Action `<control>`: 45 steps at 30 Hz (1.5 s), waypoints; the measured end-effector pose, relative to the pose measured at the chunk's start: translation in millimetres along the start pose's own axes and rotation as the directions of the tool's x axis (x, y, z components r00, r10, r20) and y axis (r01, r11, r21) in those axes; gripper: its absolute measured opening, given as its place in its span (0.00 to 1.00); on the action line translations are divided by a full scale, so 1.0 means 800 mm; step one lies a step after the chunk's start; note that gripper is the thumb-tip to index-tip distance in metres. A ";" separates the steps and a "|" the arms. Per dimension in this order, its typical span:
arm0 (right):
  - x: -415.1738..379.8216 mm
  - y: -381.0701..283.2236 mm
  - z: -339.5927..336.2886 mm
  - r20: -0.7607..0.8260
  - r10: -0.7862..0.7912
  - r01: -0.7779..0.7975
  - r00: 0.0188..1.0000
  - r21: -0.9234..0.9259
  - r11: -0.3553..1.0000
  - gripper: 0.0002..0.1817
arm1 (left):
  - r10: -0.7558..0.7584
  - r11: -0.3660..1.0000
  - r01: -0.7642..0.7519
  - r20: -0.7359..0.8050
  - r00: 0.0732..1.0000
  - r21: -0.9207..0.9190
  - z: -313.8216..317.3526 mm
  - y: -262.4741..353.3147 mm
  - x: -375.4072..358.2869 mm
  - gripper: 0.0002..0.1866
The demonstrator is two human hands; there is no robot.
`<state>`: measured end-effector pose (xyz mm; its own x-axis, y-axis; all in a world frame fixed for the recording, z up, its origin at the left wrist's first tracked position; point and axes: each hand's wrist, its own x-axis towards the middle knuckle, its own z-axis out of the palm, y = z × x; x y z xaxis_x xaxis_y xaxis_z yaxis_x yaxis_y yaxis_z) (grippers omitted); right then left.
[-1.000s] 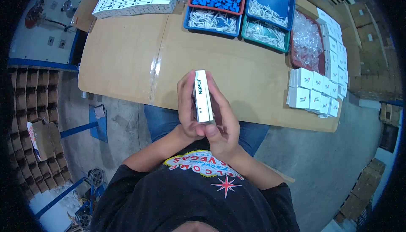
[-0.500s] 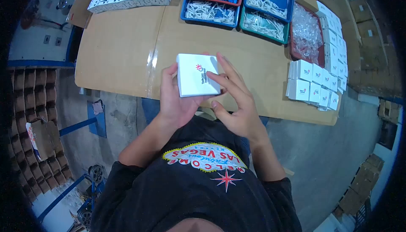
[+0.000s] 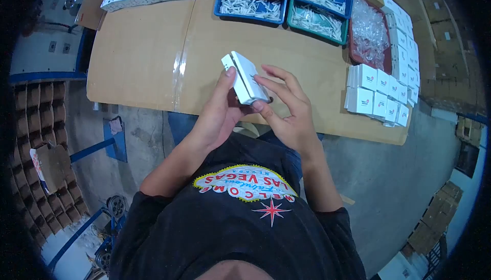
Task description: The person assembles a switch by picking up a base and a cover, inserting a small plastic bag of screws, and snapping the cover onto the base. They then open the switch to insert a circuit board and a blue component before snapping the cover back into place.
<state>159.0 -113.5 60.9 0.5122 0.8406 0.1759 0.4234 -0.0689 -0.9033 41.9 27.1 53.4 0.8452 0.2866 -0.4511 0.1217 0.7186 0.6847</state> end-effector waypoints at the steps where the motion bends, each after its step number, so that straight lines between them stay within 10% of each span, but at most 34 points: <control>1: 0.002 -0.001 -0.001 0.011 -0.022 0.023 1.000 -0.018 1.000 0.28 | -0.037 0.997 0.037 0.000 0.999 -0.068 0.003 0.003 -0.002 0.38; 21: -0.003 0.005 0.003 0.104 -0.041 0.038 0.994 0.029 0.999 0.34 | -0.110 0.951 0.146 0.143 0.983 -0.271 -0.013 0.008 -0.001 0.36; 24: -0.006 0.004 0.006 0.072 -0.033 0.030 0.997 0.047 0.998 0.35 | -0.007 0.956 0.058 0.175 0.985 -0.287 -0.012 0.000 -0.005 0.32; 27: -0.010 -0.001 0.014 -0.080 0.177 -0.117 0.981 0.484 0.867 0.38 | 0.348 0.938 -0.348 0.045 0.936 -0.006 -0.005 -0.008 -0.011 0.29; 30: -0.007 -0.013 -0.001 0.015 0.308 -0.267 0.951 0.540 0.798 0.42 | 0.615 0.609 -0.676 0.290 0.733 0.415 -0.009 -0.010 -0.014 0.49; 38: -0.002 -0.024 0.006 0.128 0.424 -0.432 0.897 0.466 0.772 0.31 | 0.607 0.276 -0.792 0.540 0.583 0.545 -0.024 -0.020 -0.008 0.52; 40: -0.003 -0.022 0.010 0.037 0.296 -0.288 0.954 0.374 0.881 0.32 | 0.606 0.392 -0.747 0.460 0.649 0.536 -0.020 -0.024 -0.015 0.46; 42: -0.003 -0.024 0.010 0.008 0.244 -0.236 0.970 0.292 0.927 0.35 | 0.396 0.864 -0.374 0.001 0.918 0.336 -0.009 -0.025 -0.019 0.41; 45: -0.003 -0.022 0.007 0.028 -0.008 0.009 1.000 -0.036 0.999 0.38 | 0.039 0.998 -0.041 0.030 0.999 0.053 -0.016 -0.010 -0.014 0.37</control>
<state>145.7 -111.4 74.0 0.4874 0.8560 0.1721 0.4543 -0.0803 -0.8872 24.6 26.3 45.6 0.8645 0.2955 -0.4065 0.1143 0.6720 0.7317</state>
